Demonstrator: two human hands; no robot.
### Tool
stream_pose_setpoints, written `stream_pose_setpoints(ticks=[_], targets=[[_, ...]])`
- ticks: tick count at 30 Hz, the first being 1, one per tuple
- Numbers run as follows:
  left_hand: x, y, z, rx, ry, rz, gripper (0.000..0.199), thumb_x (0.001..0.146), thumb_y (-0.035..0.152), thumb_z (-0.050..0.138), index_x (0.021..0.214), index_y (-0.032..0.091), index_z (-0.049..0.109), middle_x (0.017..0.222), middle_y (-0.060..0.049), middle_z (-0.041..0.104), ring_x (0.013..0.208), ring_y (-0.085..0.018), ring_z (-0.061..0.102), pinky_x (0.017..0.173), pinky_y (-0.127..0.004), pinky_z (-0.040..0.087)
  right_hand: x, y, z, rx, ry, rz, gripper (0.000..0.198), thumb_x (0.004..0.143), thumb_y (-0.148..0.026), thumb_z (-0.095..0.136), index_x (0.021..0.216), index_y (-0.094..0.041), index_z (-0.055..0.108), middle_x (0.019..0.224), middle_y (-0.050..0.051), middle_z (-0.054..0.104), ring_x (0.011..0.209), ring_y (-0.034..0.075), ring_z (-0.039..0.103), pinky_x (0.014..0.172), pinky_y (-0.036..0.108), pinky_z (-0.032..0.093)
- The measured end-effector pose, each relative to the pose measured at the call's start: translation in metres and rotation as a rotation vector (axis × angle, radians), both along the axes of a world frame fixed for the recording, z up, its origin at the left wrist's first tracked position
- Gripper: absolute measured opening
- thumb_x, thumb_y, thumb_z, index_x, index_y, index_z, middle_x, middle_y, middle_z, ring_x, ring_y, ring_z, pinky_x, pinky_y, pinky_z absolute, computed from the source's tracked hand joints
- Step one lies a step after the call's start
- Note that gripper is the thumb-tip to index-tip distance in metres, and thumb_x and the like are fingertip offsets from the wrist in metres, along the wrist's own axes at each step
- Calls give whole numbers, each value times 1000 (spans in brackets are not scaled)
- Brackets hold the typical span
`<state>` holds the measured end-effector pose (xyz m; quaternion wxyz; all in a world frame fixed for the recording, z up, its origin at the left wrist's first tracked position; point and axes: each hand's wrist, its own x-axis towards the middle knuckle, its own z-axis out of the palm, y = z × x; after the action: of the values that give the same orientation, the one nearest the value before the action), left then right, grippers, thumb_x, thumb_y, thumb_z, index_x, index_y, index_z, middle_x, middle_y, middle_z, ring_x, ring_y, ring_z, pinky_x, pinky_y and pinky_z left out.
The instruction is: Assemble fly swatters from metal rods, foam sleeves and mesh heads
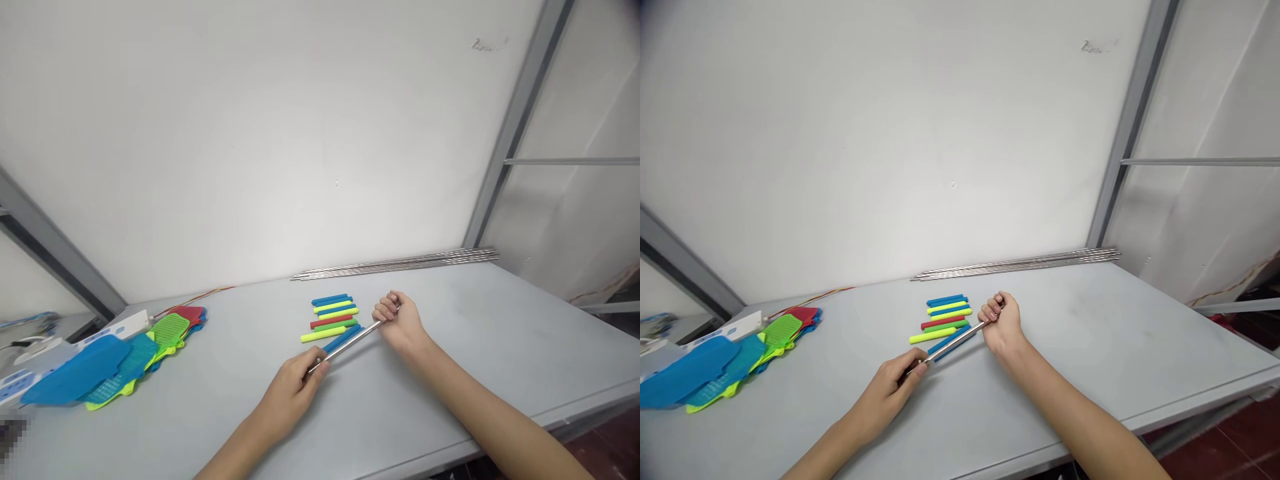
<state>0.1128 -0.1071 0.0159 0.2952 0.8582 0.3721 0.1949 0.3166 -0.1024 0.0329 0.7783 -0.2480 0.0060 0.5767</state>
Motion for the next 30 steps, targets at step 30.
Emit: stream_pose_setpoints(ticks=[30], targets=[[-1, -2, -17, -202, -59, 26, 37, 84, 43, 19, 57, 18, 26, 54, 4, 25, 50, -9, 25, 48, -21, 23, -29, -21, 4, 171, -224, -177, 29, 73, -27, 44, 53, -17, 26, 43, -9, 15, 35, 4, 13, 33, 18, 14]])
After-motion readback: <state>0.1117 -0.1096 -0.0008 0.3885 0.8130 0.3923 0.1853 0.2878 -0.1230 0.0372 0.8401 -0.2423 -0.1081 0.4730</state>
